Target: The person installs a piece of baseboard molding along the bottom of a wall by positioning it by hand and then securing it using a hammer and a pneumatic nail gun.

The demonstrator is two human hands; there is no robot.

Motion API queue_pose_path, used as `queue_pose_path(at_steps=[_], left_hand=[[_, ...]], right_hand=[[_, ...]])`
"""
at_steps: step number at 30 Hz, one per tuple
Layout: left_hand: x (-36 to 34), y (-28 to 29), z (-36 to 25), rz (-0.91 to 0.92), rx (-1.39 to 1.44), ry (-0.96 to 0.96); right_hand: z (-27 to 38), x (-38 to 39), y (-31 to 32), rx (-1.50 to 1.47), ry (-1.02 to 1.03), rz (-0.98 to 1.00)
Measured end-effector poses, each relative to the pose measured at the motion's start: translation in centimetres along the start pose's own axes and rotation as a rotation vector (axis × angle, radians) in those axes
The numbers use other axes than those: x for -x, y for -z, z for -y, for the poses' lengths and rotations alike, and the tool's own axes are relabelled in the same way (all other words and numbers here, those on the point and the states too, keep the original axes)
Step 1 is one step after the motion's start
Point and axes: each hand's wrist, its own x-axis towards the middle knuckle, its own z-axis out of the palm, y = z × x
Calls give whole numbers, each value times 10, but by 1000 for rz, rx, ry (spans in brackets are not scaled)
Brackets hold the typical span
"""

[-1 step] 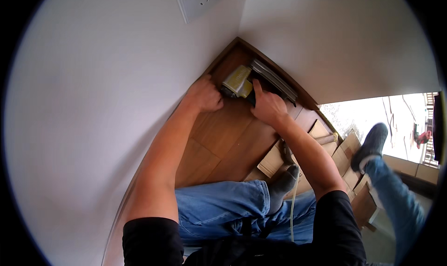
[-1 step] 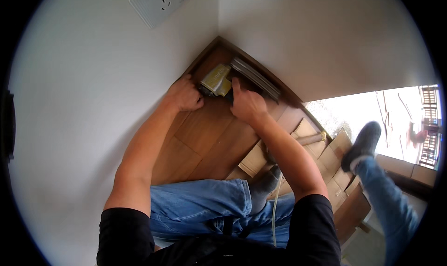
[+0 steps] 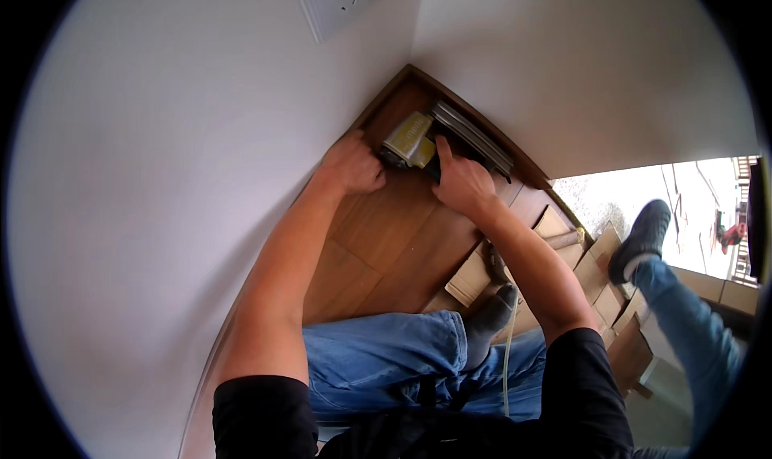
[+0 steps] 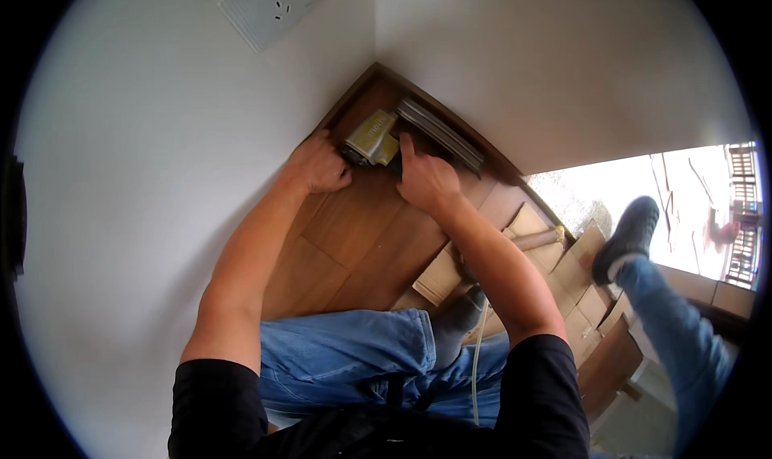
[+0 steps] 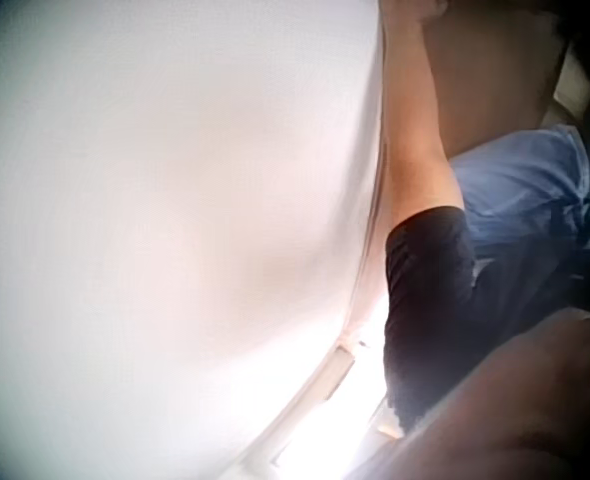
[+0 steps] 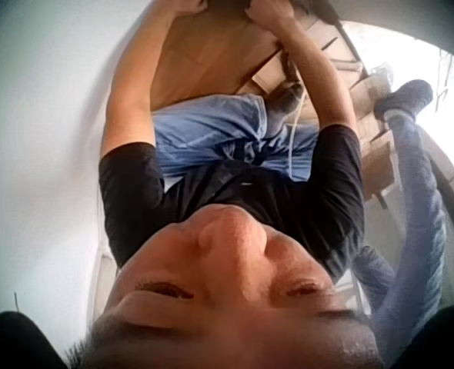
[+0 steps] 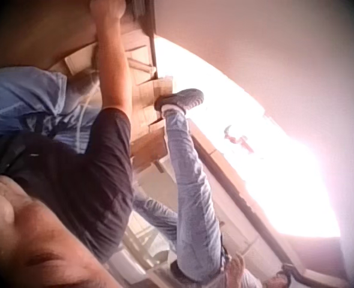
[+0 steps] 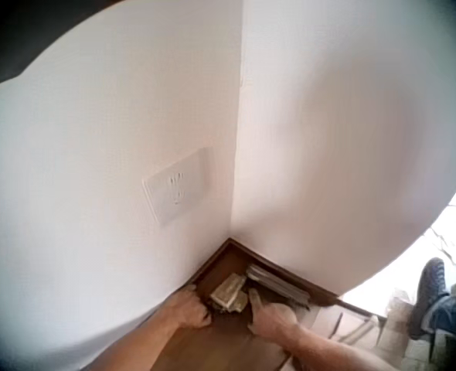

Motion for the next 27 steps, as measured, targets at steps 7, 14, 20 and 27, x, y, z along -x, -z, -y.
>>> queue_pose_path(at_steps=[7, 14, 20, 27], left_hand=[[0, 0, -3, -78, 68, 8], [0, -10, -4, -129, 54, 13], [-2, -1, -5, -17, -3, 11], [2, 5, -8, 47, -45, 56]], right_hand=[[2, -8, 2, -20, -26, 31], [9, -7, 3, -34, -30, -4], [16, -10, 3, -86, -80, -4], [22, -10, 4, -125, -123, -8]])
